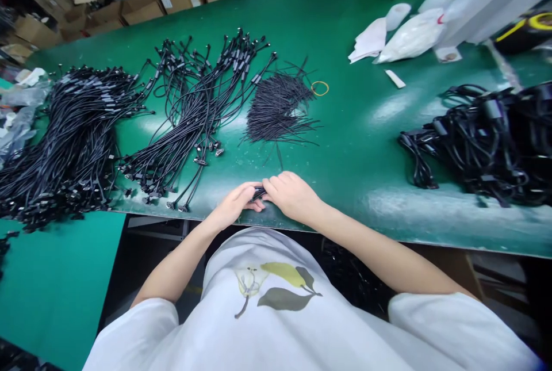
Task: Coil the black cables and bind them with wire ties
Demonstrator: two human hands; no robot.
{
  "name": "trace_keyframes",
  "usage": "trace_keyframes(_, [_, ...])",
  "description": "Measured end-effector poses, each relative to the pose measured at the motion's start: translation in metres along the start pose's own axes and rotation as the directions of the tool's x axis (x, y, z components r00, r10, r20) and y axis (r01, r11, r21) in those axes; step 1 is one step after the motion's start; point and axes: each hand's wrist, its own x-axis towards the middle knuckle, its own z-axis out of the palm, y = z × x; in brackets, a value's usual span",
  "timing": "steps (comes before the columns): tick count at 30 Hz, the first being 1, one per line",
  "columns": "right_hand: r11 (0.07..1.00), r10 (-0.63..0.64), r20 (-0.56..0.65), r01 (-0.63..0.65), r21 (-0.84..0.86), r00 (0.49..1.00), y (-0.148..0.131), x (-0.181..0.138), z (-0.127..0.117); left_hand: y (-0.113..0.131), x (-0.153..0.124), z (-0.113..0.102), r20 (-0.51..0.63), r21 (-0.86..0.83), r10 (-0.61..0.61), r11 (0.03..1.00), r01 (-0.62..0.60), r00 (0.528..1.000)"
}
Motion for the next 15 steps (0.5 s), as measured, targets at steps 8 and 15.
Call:
trace_keyframes(8, [0.982, 0.174, 0.137, -0.182, 0.050, 0.975, -0.014, -0.013, 0.010, -0.006, 0.017, 0.019, -0.066, 0.338, 0.064, 0.940, -0.038, 0.996])
trace_keyframes(15, [0.938, 0.344, 0.078, -0.346, 0.020, 0.936, 0.020, -0.027, -0.004, -0.009, 0.023, 0.025, -0.008, 0.321, 0.139, 0.938, -0.129, 0.990])
